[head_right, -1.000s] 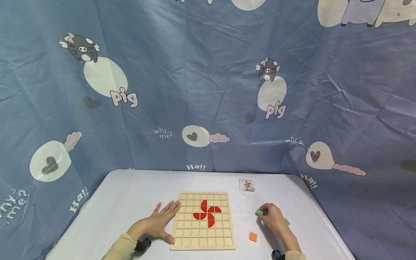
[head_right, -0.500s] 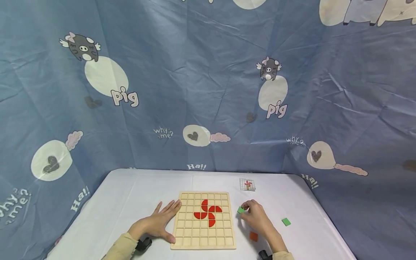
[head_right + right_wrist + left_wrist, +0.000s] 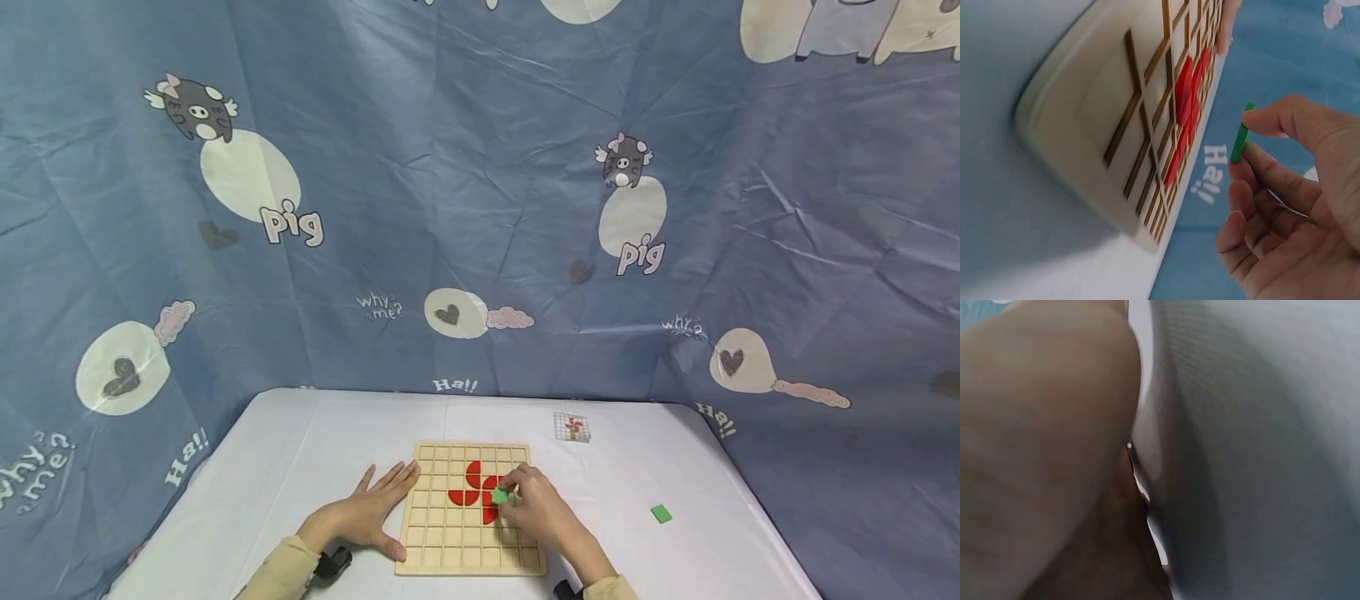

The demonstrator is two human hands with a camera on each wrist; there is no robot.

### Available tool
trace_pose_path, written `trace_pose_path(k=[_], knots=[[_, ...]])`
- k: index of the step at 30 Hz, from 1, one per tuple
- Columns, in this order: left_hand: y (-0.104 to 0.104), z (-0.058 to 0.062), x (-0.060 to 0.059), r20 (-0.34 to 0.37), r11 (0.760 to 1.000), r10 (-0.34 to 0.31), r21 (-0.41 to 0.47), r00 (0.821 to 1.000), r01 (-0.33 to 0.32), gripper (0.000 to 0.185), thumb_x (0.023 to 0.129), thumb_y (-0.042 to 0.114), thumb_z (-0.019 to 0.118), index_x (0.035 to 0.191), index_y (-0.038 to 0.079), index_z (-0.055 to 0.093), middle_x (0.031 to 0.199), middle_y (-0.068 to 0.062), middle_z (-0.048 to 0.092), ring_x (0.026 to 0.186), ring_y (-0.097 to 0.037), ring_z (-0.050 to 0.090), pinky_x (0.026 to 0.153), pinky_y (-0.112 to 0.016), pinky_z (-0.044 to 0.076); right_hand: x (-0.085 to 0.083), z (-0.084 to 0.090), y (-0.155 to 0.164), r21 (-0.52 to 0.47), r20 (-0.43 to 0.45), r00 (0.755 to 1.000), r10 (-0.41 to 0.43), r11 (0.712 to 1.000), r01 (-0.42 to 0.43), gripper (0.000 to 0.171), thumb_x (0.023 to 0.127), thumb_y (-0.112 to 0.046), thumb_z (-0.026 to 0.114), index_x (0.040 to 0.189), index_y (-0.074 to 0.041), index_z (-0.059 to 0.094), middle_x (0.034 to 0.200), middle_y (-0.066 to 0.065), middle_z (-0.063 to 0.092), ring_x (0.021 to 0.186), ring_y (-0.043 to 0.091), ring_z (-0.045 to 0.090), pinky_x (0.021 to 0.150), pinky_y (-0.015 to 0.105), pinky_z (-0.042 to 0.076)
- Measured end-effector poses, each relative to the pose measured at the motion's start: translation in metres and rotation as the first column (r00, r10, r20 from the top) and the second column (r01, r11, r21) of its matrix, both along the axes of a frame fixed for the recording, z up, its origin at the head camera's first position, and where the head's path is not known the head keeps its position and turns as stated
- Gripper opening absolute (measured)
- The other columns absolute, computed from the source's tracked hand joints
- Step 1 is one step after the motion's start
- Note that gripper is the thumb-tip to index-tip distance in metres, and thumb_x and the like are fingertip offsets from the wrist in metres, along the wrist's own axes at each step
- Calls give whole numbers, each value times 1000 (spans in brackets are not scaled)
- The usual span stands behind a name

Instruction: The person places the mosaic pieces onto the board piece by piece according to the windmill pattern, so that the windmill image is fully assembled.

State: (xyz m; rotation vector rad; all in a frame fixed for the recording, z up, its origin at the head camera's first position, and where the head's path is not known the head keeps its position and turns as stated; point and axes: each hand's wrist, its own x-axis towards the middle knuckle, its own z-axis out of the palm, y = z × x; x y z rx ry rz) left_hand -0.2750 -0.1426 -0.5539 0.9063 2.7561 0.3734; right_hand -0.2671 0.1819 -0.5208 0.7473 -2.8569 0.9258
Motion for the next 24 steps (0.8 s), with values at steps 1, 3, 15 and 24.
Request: trace_pose_path(k=[1, 3, 15, 24], knots=[[0, 0, 0, 2, 1000, -1, 1, 1000, 1, 125, 56, 78, 56, 147, 10, 4, 153, -8, 2, 140, -29, 2, 105, -62, -4, 1, 0, -3, 2, 6, 1000, 5, 1000, -5, 19, 77, -19, 70, 94, -14, 63, 92, -8, 57, 80, 12, 52, 63, 19, 46], [1, 0, 1, 5, 1000, -2, 0, 1000, 2, 125, 56, 79, 55, 147, 10, 4, 153, -8, 2, 140, -29, 2, 105, -62, -4, 1, 0, -8, 6, 1, 1000, 20, 1000, -20, 18, 77, -19, 70, 93, -14, 63, 92, -7, 57, 79, 12, 53, 63, 19, 47], [1, 0, -1, 7, 1000, -2, 9, 1000, 2, 126, 56, 78, 56, 147, 10, 3, 153, -9, 2, 139, -30, 2, 105, -62, -5, 0, -8, -29, 90, -43, 993, 111, 990, -107, 15, 76, -22, 73, 89, -18, 67, 90, -12, 57, 81, 8, 50, 64, 18, 46], [1, -1, 0, 1, 1000, 5, -1, 1000, -5, 126, 55, 79, 56, 147, 11, 3, 153, -7, 1, 140, -28, 2, 105, -62, -5, -2, -15, -36, 164, -36, 994, 99, 982, -92, 15, 74, -22, 74, 87, -20, 66, 90, -13, 56, 92, 6, 49, 77, 26, 49]])
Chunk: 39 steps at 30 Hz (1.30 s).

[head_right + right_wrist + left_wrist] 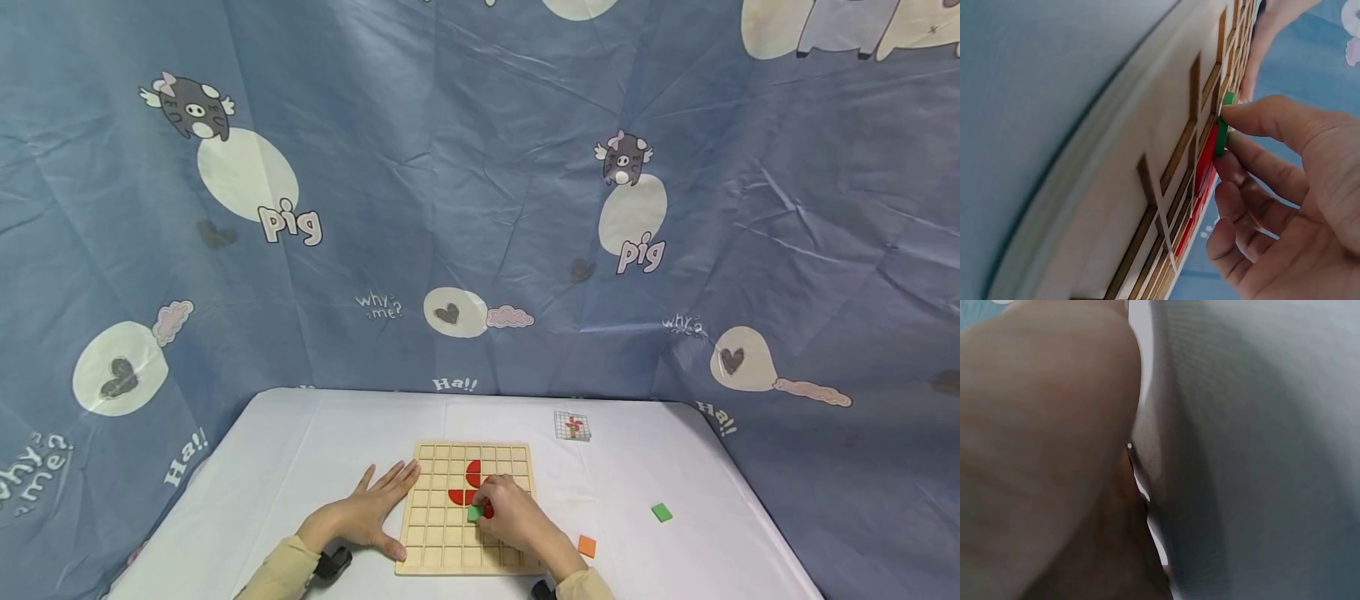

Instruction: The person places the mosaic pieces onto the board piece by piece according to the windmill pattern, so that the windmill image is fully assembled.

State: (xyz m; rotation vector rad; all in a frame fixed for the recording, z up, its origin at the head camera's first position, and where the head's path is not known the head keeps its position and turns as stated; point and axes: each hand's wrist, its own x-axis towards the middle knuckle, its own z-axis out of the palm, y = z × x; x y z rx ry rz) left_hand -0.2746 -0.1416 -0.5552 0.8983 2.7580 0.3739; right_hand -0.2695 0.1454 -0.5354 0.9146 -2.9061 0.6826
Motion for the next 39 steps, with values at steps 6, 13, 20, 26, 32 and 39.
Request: trace_pose_path(k=[6, 13, 20, 26, 32, 39], knots=[[-1, 1, -1, 0, 1000, -5, 11, 1000, 5, 125, 56, 77, 58, 147, 10, 4, 153, -9, 2, 139, -30, 2, 105, -63, -5, -1, 0, -1, -12, -12, 999, 30, 999, -30, 14, 76, -19, 73, 89, -17, 67, 90, -12, 57, 92, 7, 50, 77, 26, 49], [0, -1, -2, -4, 1000, 3, -1, 1000, -3, 126, 54, 80, 56, 147, 11, 4, 153, -7, 2, 140, -29, 2, 105, -62, -5, -1, 1, 1, -22, 12, 998, 57, 998, -57, 14, 77, -18, 73, 90, -16, 68, 90, -11, 58, 84, 5, 49, 70, 22, 48], [0, -1, -2, -13, 1000, 4, 1, 1000, -4, 127, 54, 80, 56, 147, 11, 4, 153, -8, 3, 140, -29, 3, 105, -62, -4, -5, 2, 2, -35, 62, 997, 44, 999, -42, 13, 77, -18, 72, 89, -18, 68, 87, -11, 57, 80, 5, 48, 66, 20, 45], [0, -2, -1, -17, 1000, -5, -2, 1000, 5, 127, 54, 80, 55, 147, 10, 4, 153, -8, 2, 139, -29, 3, 105, -62, -4, -3, 1, 1, -22, 42, 998, 45, 999, -44, 12, 75, -18, 74, 86, -18, 68, 84, -13, 55, 82, 4, 48, 69, 22, 47], [-1, -2, 0, -5, 1000, -4, 0, 1000, 4, 126, 55, 79, 56, 147, 11, 4, 153, -8, 2, 140, -29, 2, 105, -62, -4, -2, -2, 2, -8, 28, 999, 17, 1000, -16, 14, 74, -20, 75, 86, -18, 68, 86, -12, 55, 81, 4, 47, 67, 22, 46], [-1, -1, 0, -5, 1000, -9, -3, 1000, 9, 125, 56, 79, 55, 147, 10, 4, 153, -9, 1, 139, -30, 2, 105, -63, -4, -1, 0, 0, 5, 51, 999, -11, 1000, 11, 14, 74, -23, 74, 84, -17, 66, 83, -13, 52, 80, 4, 46, 65, 19, 45]])
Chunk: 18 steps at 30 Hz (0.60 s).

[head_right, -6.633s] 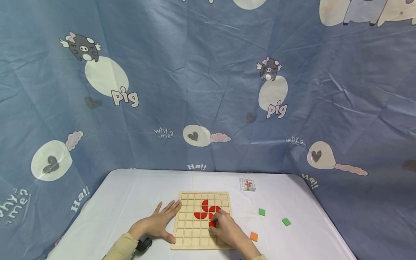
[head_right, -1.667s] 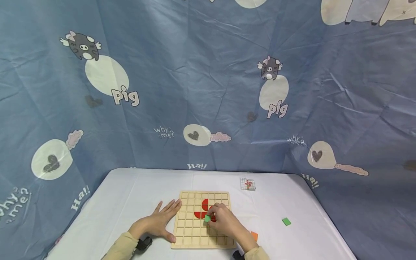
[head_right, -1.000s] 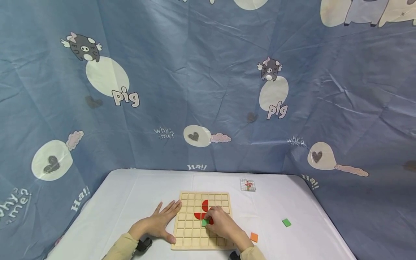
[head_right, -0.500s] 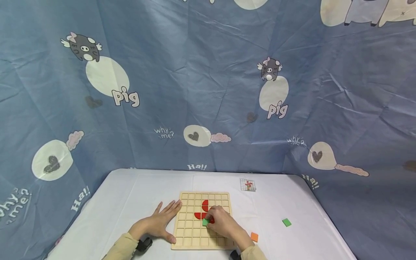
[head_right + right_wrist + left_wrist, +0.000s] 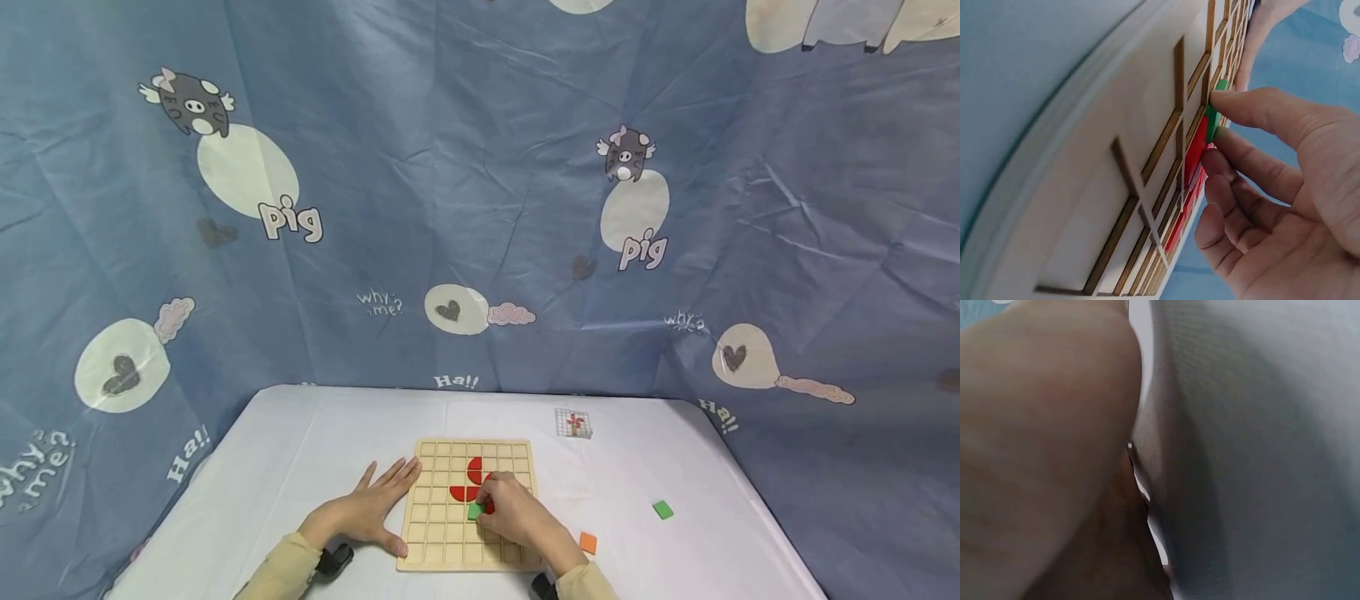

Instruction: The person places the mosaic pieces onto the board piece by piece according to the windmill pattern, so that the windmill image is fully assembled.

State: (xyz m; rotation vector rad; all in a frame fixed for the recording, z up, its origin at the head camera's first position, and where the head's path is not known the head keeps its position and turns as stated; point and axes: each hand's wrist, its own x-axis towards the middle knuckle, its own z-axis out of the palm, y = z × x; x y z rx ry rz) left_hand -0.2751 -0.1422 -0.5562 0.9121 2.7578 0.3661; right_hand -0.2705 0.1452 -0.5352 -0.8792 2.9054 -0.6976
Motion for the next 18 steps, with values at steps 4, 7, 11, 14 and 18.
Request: trace_pose_path(k=[4, 7, 11, 14, 18], knots=[[1, 2, -1, -3, 1000, 2, -4, 1000, -2, 126, 55, 80, 55, 147, 10, 5, 153, -8, 1, 140, -29, 1, 105, -62, -4, 1, 1, 0, 3, -16, 1000, 5, 1000, -5, 13, 74, -21, 74, 83, -18, 65, 84, -13, 52, 83, 4, 47, 67, 19, 47], [1, 3, -1, -4, 1000, 1, -6, 1000, -1, 126, 55, 80, 55, 147, 10, 5, 153, -8, 1, 140, -29, 1, 105, -63, -4, 1, 1, 0, 1, -26, 1000, 15, 1000, -15, 13, 74, -22, 74, 83, -18, 66, 85, -13, 53, 84, 4, 48, 68, 19, 47], [0, 2, -1, -2, 1000, -13, 2, 1000, 13, 124, 57, 78, 56, 147, 9, 4, 153, -9, 0, 139, -30, 1, 104, -64, -4, 1, 0, 0, -1, -29, 999, 22, 1000, -22, 14, 74, -24, 75, 84, -18, 67, 86, -13, 54, 86, 4, 48, 70, 21, 48], [-1, 2, -1, 0, 1000, -20, 11, 1000, 20, 124, 58, 78, 56, 147, 9, 4, 153, -9, 0, 139, -31, 1, 104, -64, -5, 1, 0, 0, -22, -3, 999, 34, 999, -34, 14, 76, -21, 74, 88, -17, 69, 87, -13, 57, 85, 4, 50, 70, 21, 48], [-1, 1, -1, -6, 1000, -18, 15, 1000, 18, 124, 58, 78, 56, 147, 9, 4, 153, -9, 1, 139, -30, 1, 104, -63, -4, 0, -1, 0, -57, 48, 997, 56, 997, -53, 15, 78, -16, 72, 92, -14, 70, 85, -12, 60, 78, 1, 51, 65, 17, 47]])
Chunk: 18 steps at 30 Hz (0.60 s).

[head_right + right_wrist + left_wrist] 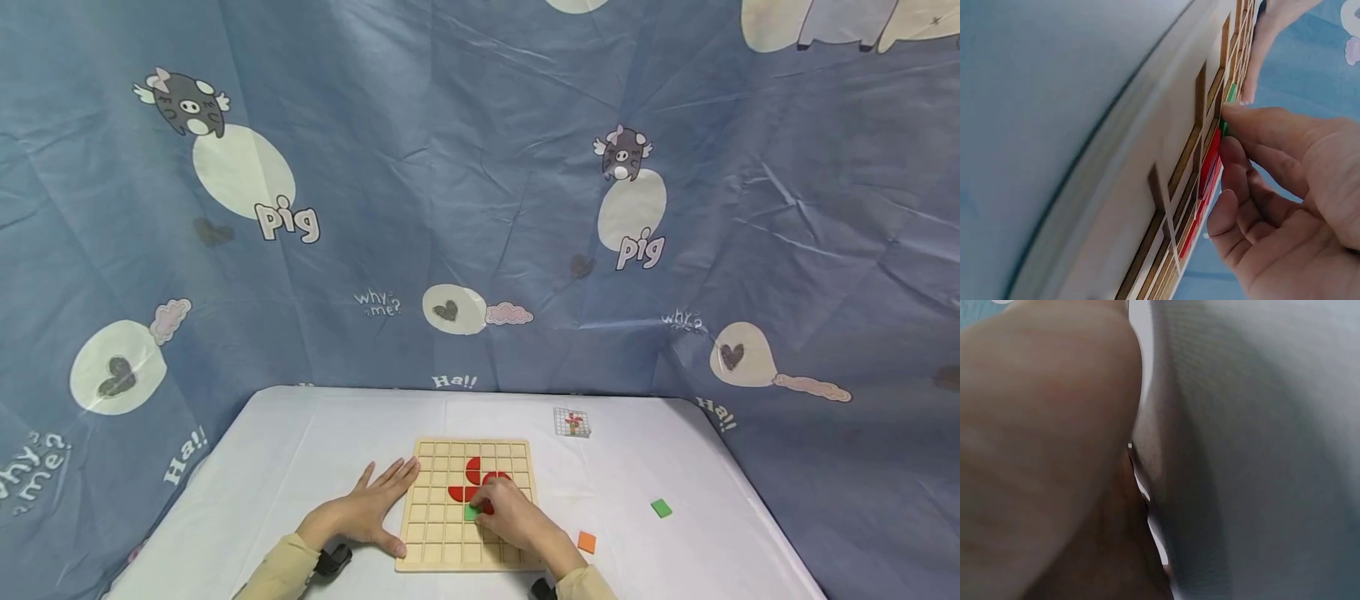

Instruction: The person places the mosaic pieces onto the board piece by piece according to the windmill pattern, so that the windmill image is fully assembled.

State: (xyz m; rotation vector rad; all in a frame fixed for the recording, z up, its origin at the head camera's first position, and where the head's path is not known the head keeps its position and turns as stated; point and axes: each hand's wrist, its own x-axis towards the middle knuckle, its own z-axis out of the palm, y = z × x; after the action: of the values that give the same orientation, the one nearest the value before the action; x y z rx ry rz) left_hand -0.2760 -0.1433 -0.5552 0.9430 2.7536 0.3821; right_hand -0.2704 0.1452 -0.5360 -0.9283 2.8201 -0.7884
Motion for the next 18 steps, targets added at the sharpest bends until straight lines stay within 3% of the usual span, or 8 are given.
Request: trace_pose_path(k=[11, 18], knots=[[3, -3, -1, -1, 1000, 15, -23, 1000, -15, 126, 55, 81, 54, 147, 11, 4, 153, -7, 1, 140, -29, 2, 105, -63, -4, 1, 0, 0, 17, -19, 1000, -8, 1000, 8, 17, 75, -18, 74, 90, -15, 68, 84, -12, 57, 77, 0, 48, 66, 19, 46], [2, -3, -2, -7, 1000, 24, -16, 1000, -24, 127, 53, 81, 55, 147, 11, 5, 153, -7, 2, 140, -29, 3, 105, -62, -3, 6, 0, 10, -43, -14, 1000, -22, 999, 22, 20, 79, -22, 70, 97, -16, 65, 91, -11, 57, 79, 4, 49, 65, 19, 46]])
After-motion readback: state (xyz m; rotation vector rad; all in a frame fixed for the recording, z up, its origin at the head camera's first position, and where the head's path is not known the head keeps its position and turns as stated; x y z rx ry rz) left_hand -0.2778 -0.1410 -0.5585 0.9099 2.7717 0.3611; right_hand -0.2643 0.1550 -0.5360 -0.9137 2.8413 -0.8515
